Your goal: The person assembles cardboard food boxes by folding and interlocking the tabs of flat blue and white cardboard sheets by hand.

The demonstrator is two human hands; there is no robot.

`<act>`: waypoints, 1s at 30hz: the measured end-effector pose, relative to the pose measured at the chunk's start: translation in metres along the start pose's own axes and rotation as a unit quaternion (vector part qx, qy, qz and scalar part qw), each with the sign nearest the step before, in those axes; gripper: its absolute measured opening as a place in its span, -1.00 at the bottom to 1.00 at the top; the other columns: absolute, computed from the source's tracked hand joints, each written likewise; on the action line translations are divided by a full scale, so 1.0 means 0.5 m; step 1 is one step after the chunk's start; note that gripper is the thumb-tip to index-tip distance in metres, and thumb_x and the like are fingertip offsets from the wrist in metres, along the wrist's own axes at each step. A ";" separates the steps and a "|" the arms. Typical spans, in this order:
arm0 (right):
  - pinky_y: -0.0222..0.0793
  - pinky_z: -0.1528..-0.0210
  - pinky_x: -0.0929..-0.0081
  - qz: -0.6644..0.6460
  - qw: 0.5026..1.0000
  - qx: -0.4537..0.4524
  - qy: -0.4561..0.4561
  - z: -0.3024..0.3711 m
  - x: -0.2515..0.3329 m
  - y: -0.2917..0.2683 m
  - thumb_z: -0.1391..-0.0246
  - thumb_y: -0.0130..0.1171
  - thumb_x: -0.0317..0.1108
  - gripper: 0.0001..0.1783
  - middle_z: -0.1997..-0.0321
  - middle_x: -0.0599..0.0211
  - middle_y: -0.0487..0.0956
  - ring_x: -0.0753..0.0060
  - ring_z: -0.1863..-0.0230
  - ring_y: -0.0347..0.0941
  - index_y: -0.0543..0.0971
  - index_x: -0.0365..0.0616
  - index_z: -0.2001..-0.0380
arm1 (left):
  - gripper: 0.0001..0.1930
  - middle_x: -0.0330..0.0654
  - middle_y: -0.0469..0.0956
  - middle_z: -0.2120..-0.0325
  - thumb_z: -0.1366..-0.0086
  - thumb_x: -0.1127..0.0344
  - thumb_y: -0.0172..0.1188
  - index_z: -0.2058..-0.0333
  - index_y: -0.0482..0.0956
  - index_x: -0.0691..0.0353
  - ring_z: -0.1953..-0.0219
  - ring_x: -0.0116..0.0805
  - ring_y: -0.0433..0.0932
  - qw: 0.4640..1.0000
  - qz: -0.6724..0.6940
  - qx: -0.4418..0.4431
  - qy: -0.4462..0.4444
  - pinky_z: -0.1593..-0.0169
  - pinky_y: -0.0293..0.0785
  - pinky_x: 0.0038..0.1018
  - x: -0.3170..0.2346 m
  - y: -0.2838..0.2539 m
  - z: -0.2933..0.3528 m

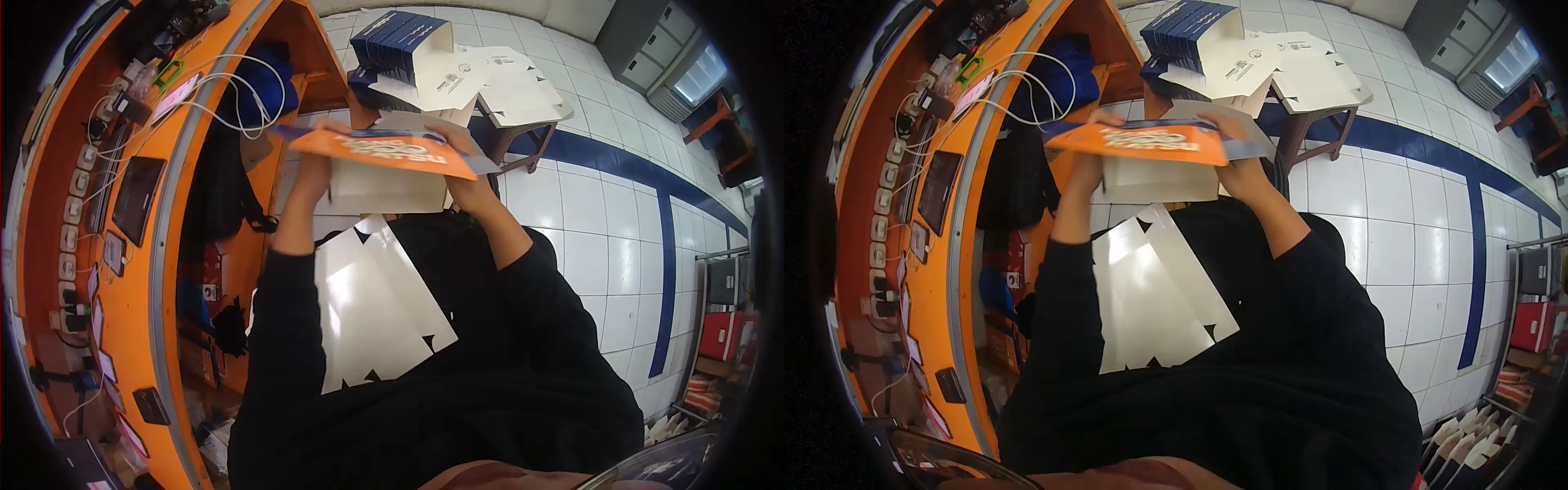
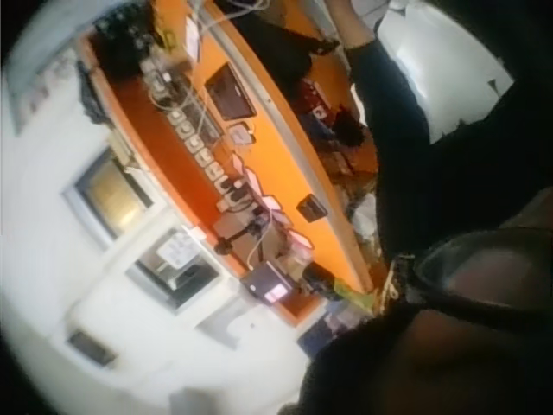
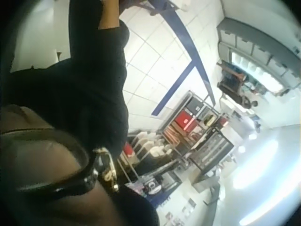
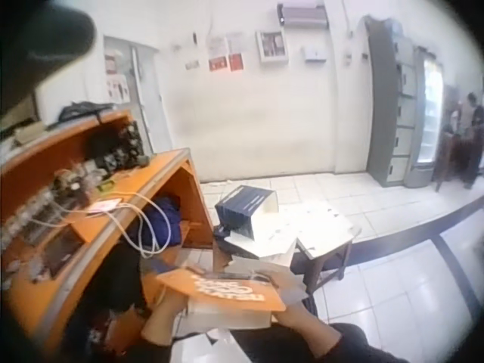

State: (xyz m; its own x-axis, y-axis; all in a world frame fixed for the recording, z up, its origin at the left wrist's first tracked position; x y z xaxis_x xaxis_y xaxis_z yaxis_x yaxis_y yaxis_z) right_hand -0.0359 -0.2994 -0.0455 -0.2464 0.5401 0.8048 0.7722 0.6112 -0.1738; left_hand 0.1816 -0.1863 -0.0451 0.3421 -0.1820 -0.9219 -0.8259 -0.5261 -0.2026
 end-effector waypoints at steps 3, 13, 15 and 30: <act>0.27 -0.01 0.37 0.025 0.995 0.020 0.096 -0.003 -0.119 0.005 -0.02 0.01 -0.50 -0.75 0.16 0.11 0.48 0.18 0.04 0.39 0.46 -0.25 0.17 | -0.75 -0.16 0.46 0.32 -0.26 0.20 -0.11 0.29 0.44 0.25 0.19 -0.35 0.45 0.998 -0.037 0.051 -0.001 0.04 0.33 -0.47 0.120 0.036 -0.084; 0.26 0.07 0.51 0.059 0.959 -0.166 0.220 0.034 -0.316 -0.056 -0.18 -0.14 -0.33 -0.74 0.24 0.21 0.47 0.42 0.14 0.37 0.44 -0.28 0.20 | -0.61 -0.16 0.42 0.13 -0.27 0.10 -0.01 0.00 0.39 0.16 0.09 -0.33 0.44 0.933 0.250 0.025 -0.259 0.04 0.39 -0.48 0.351 0.160 -0.071; 0.32 0.04 0.42 0.110 0.977 -0.152 0.099 0.009 -0.277 -0.041 -0.21 -0.11 -0.36 -0.69 0.10 0.09 0.49 0.25 0.08 0.44 0.42 -0.29 0.06 | -0.57 -0.14 0.38 0.03 -0.31 0.03 -0.02 -0.05 0.37 0.14 -0.03 -0.28 0.39 0.941 0.247 0.034 -0.229 -0.13 0.29 -0.46 0.362 0.148 -0.061; 0.30 0.16 -0.03 0.249 0.943 -0.070 0.210 0.028 -0.395 0.015 -0.13 0.01 -0.35 -0.76 0.28 -0.16 0.51 -0.26 0.20 0.42 0.40 -0.31 0.19 | -0.57 -0.06 0.40 0.26 -0.37 0.07 -0.02 -0.01 0.16 0.24 0.20 -0.31 0.41 0.934 0.085 -0.147 -0.314 0.06 0.33 -0.43 0.369 0.095 0.044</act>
State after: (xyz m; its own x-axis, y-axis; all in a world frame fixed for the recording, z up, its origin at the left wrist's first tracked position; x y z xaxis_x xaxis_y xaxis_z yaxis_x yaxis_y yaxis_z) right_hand 0.0100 -0.3933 -0.2137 0.3977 0.4447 0.8025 0.8080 0.2447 -0.5360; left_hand 0.1956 -0.2266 -0.2318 -0.1893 0.1906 -0.9633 -0.6547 -0.7556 -0.0209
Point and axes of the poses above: each hand's wrist, its own z-axis away from the middle knuckle, its own y-axis out of the palm, x = y × z, the point moved 8 cm from there along -z, towards the middle knuckle
